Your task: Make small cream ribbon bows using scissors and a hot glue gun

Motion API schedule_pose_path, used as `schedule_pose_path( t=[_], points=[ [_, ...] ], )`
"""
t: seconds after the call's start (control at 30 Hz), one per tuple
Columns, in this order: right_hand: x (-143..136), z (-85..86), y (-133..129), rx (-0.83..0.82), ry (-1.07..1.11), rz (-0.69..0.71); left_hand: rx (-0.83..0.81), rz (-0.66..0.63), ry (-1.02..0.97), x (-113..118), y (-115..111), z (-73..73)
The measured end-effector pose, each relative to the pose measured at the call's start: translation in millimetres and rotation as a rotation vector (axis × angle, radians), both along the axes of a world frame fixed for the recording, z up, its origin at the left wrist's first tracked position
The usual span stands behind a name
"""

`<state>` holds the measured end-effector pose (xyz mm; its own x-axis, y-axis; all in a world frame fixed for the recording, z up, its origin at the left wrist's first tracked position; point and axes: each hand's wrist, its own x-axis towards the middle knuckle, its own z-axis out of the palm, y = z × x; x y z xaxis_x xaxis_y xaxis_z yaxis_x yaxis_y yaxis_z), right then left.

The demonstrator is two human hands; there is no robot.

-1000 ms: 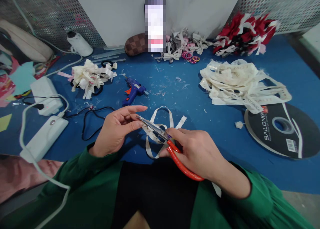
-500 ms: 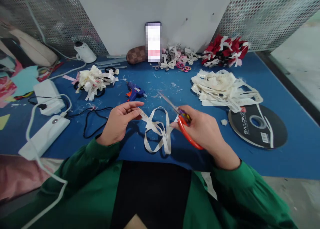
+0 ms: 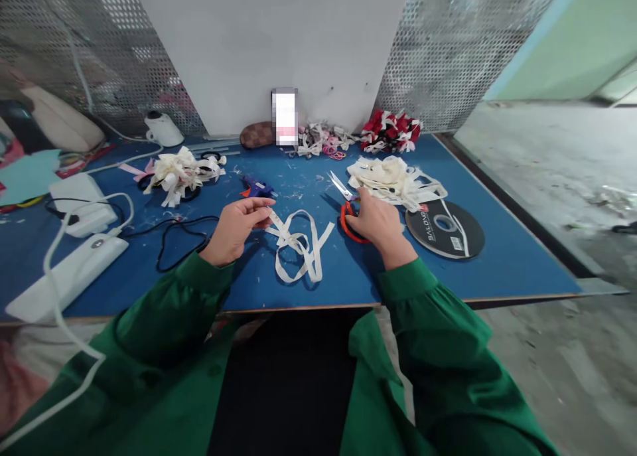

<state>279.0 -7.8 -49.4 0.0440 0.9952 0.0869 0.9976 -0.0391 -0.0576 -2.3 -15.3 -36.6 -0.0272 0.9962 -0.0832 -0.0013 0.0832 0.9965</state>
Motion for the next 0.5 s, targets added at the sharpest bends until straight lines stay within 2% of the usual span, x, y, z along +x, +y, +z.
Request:
schedule_pose_path(
  t=[0.17,0.5],
  points=[
    [1,-1.4,-1,0.002,-0.049,-0.007,0.005,-0.006,-0.013,-1,1,-2.5],
    [-15,-2.5,-9,0.046,-0.054,0.029,0.016,-0.059,-0.007,6,5,-17.2]
  ],
)
